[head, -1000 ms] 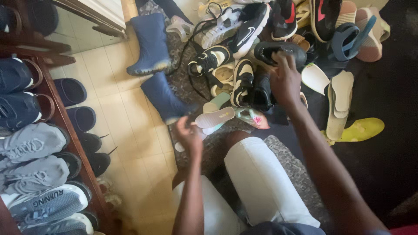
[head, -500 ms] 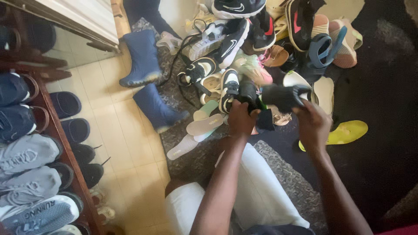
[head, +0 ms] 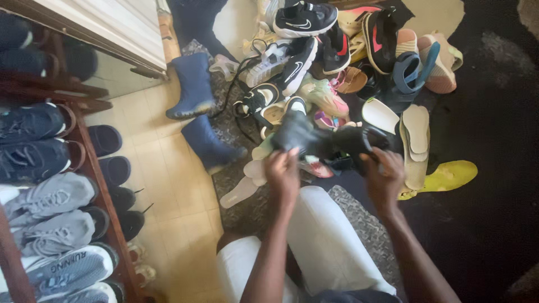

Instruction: The person picks up various shoes, sandals, and boots from the floor and places them onto a wooden shoe rack.

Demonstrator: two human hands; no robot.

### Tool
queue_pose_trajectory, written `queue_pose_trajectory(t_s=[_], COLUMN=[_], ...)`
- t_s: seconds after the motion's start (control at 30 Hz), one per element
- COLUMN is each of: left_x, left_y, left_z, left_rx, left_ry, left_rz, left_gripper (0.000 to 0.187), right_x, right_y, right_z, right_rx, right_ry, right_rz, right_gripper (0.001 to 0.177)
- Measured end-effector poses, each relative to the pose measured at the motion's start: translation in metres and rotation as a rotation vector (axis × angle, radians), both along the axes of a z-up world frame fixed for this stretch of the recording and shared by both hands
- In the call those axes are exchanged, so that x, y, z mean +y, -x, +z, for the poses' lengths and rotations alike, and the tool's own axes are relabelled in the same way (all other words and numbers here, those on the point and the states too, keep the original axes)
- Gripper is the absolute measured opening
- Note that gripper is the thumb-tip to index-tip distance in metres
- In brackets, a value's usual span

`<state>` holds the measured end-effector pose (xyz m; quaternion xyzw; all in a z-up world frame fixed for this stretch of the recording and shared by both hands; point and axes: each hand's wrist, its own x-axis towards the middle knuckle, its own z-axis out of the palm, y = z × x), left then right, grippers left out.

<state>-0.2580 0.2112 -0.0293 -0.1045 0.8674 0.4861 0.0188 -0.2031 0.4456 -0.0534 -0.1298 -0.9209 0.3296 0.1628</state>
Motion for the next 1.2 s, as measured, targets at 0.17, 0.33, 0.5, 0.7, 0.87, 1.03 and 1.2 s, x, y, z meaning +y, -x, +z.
queue_pose_trajectory(t_s=[0.17, 0.33, 0.5, 0.7, 0.87, 1.03, 1.2], left_x=[-0.075, -0.132, -0.153, -0.151, -0.136, -0.12, -0.12], left_y=[-0.059, -0.109, -0.14, -0.163, -0.184, -0.191, -0.179], left_z=[0.021, -0.029, -0.129, -0.177, -0.192, -0.231, -0.245], left_rx=[0.124, 0.09, -0.047, -0.051, -0.004, -0.399, -0.475], left_ry=[0.354, 0.555, 0.664, 0.515, 0.367, -0.557, -0.828], left_rz=[0.123, 0.317, 0.389, 0.391, 0.83, 0.842, 0.788], left_gripper=[0.025, 0.023, 0.023, 0.019, 0.095, 0.08, 0.063], right_x=[-0.085, -0.204, -0.266, -0.261, -0.258, -0.261, -0.259], right_y=[0.026, 0.028, -0.016, -0.043, -0.037, -0.025, -0.024], right_z=[0.005, -0.018, -0.069, -0.11, -0.111, -0.121, -0.118], right_rx=[0.127, -0.072, -0.204, -0.269, -0.441, -0.519, -0.688], right_ry=[0.269, 0.383, 0.36, 0.307, 0.134, 0.197, 0.127], right_rz=[0.197, 0.38, 0.504, 0.732, 0.522, 0.537, 0.679], right_gripper=[0.025, 0.023, 0.021, 0.057, 0.043, 0.074, 0.092])
